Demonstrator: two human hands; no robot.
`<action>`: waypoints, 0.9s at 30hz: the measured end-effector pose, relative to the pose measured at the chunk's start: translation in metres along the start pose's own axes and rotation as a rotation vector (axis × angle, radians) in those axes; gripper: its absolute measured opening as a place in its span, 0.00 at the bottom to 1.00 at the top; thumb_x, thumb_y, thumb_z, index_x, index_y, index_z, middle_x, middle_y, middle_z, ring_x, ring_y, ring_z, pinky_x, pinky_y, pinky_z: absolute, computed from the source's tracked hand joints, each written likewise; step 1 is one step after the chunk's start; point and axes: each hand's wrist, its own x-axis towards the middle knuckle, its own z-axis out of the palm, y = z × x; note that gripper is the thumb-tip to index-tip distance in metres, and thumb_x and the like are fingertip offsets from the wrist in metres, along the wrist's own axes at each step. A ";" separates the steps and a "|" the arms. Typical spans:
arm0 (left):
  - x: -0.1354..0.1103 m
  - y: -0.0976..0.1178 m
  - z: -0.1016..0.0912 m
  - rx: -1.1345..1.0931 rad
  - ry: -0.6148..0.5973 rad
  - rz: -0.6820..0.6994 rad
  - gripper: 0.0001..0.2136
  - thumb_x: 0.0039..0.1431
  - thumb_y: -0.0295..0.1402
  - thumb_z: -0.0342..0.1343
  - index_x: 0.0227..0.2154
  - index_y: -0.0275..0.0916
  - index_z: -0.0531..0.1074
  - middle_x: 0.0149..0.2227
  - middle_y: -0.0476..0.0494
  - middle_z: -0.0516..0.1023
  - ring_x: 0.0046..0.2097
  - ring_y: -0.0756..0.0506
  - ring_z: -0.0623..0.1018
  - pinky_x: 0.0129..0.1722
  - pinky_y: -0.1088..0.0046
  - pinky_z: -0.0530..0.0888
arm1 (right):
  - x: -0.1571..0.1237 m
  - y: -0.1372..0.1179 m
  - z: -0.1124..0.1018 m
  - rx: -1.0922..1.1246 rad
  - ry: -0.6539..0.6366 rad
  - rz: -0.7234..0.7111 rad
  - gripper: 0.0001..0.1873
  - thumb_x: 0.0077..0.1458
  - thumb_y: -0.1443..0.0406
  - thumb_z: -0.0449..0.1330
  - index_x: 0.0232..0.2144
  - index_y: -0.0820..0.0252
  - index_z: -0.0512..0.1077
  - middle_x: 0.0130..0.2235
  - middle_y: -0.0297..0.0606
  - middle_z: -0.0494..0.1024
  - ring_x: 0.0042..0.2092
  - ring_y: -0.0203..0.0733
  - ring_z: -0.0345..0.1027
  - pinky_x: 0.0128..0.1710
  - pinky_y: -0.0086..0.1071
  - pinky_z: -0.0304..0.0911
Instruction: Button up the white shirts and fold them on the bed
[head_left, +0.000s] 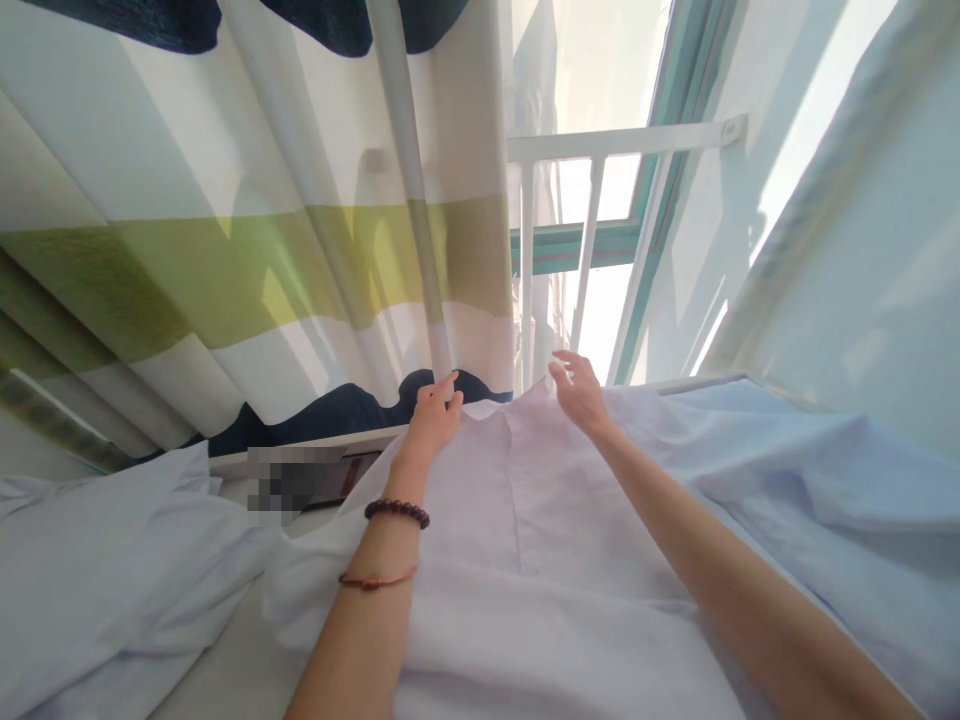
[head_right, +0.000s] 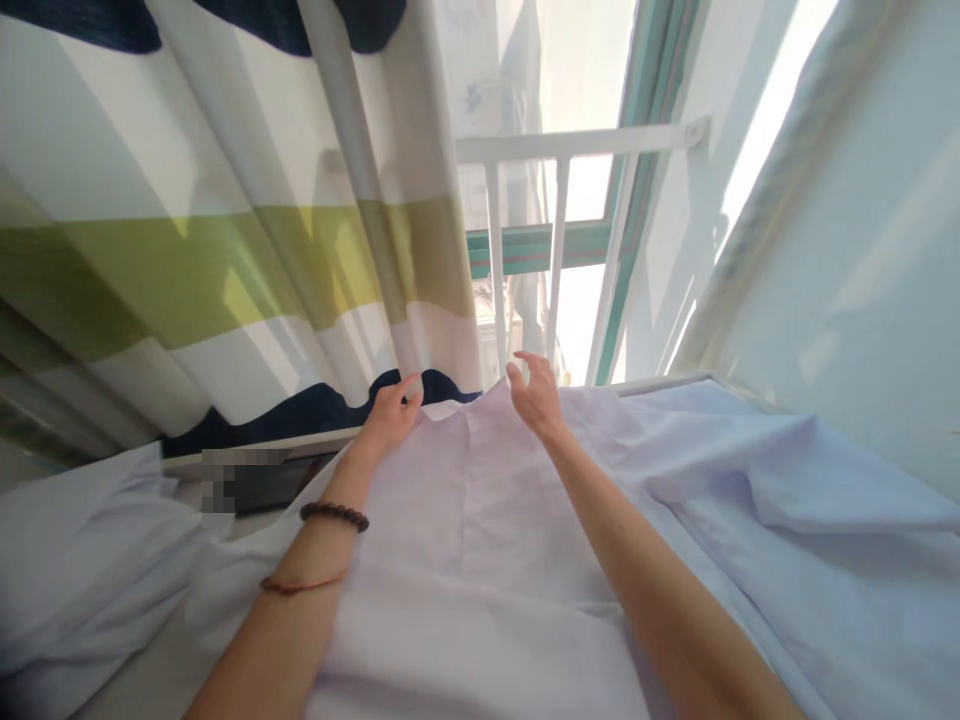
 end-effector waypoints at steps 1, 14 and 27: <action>0.000 0.002 0.006 -0.009 0.019 -0.010 0.22 0.69 0.35 0.38 0.62 0.35 0.62 0.60 0.28 0.67 0.59 0.37 0.69 0.58 0.57 0.64 | 0.006 0.002 0.003 -0.012 -0.011 0.010 0.24 0.66 0.58 0.39 0.55 0.59 0.66 0.59 0.50 0.66 0.60 0.47 0.60 0.58 0.42 0.57; 0.001 -0.011 0.014 -0.055 0.098 -0.124 0.18 0.64 0.44 0.47 0.39 0.35 0.75 0.44 0.33 0.80 0.49 0.37 0.78 0.52 0.62 0.71 | 0.017 0.023 0.003 -0.136 -0.408 0.032 0.22 0.53 0.51 0.62 0.16 0.59 0.74 0.32 0.39 0.81 0.34 0.42 0.74 0.37 0.31 0.63; 0.003 -0.018 0.018 -0.466 0.199 -0.086 0.18 0.50 0.36 0.61 0.45 0.38 0.74 0.43 0.40 0.81 0.46 0.41 0.80 0.49 0.64 0.74 | 0.015 0.022 0.009 -0.226 -0.364 0.166 0.25 0.60 0.54 0.56 0.54 0.63 0.71 0.49 0.50 0.78 0.57 0.56 0.67 0.61 0.50 0.48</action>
